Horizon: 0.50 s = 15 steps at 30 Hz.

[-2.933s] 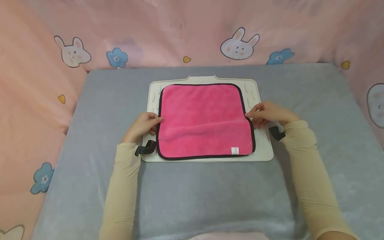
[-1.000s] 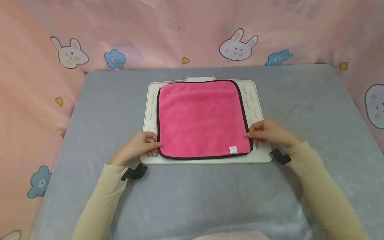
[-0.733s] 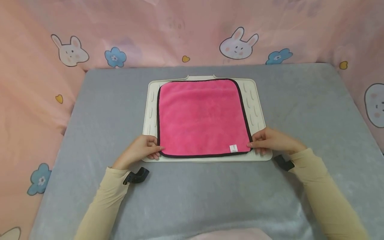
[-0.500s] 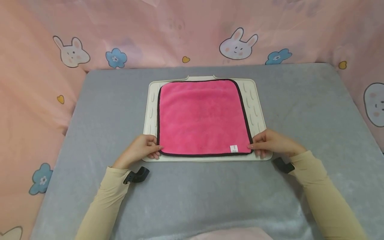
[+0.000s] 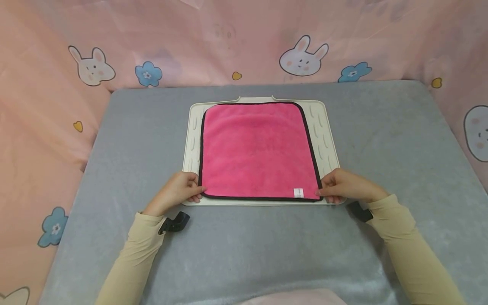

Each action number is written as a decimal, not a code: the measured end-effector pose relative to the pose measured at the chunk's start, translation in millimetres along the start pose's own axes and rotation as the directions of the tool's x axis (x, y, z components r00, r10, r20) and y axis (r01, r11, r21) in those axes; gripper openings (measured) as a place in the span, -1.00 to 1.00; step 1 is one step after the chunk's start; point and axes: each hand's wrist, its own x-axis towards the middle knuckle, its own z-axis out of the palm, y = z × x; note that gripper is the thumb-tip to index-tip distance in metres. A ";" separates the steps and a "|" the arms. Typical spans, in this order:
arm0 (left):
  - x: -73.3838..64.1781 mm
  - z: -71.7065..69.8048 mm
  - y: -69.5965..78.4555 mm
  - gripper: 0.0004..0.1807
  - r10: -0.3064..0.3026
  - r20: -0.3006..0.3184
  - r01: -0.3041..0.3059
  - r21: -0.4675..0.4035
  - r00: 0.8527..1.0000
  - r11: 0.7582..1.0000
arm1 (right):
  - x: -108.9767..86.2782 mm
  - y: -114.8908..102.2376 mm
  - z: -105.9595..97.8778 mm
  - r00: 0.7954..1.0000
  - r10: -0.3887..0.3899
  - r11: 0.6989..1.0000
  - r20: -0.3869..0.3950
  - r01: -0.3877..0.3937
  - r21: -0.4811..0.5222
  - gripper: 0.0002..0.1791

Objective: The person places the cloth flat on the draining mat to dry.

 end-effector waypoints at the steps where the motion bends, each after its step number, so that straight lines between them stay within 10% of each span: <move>1: -0.2 -0.3 0.0 -0.81 0.004 0.001 -0.004 0.001 1.000 1.000 | -0.1 -0.3 0.5 1.000 0.003 1.000 -0.002 -0.003 -0.001 -0.60; 15: -1.3 -1.4 -1.1 -0.81 -0.020 0.023 0.020 -0.021 1.000 1.000 | -4.7 3.0 2.4 0.999 -0.033 0.999 -0.006 0.033 0.025 -0.66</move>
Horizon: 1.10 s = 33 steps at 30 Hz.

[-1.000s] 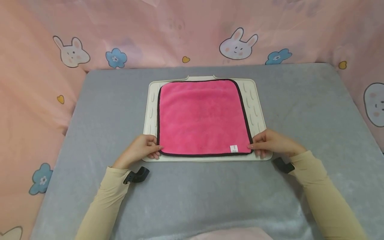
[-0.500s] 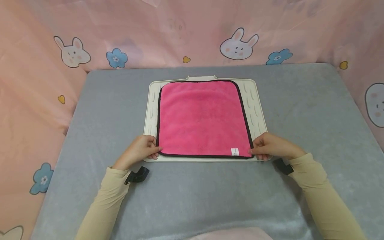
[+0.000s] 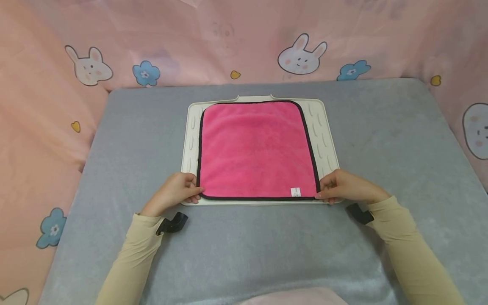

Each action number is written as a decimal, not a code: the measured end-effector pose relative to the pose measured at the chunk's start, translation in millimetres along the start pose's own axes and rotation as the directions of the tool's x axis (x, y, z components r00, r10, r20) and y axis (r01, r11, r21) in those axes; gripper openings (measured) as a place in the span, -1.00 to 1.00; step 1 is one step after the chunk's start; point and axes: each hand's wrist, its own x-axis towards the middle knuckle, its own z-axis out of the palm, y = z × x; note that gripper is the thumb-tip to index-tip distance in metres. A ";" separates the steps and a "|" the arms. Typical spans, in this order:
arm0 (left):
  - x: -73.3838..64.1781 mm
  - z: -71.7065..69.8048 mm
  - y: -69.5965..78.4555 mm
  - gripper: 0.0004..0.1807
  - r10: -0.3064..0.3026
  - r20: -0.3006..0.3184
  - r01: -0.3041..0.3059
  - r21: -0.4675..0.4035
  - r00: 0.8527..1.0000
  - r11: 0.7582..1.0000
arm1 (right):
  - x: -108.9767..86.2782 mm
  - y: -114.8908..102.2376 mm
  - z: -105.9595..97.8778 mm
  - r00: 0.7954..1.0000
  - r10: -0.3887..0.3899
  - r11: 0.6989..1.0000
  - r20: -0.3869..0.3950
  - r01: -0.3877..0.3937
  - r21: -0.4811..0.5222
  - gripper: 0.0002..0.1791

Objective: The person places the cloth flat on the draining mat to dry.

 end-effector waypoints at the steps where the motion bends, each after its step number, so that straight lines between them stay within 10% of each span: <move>1: 0.1 -0.2 -0.6 -0.81 0.003 0.001 -0.003 -0.003 1.000 1.000 | -0.3 0.5 0.3 1.000 -0.002 1.000 -0.003 0.002 0.001 -0.66; 17: -1.5 1.3 -1.8 -0.81 -0.016 0.004 0.016 -0.010 1.000 1.000 | -0.6 -3.6 2.2 0.996 -0.043 0.996 -0.073 0.038 -0.078 -0.64; 26: -1.8 1.7 -1.0 -0.80 -0.021 0.011 0.022 -0.025 1.000 0.999 | 2.6 -1.4 5.1 0.996 -0.048 0.986 -0.074 0.059 0.158 -0.68; 33: -0.1 -11.3 1.8 -0.84 0.003 0.102 0.002 -0.054 0.995 0.999 | 6.6 -2.0 -7.6 0.996 -0.017 0.999 -0.083 0.020 0.027 -0.74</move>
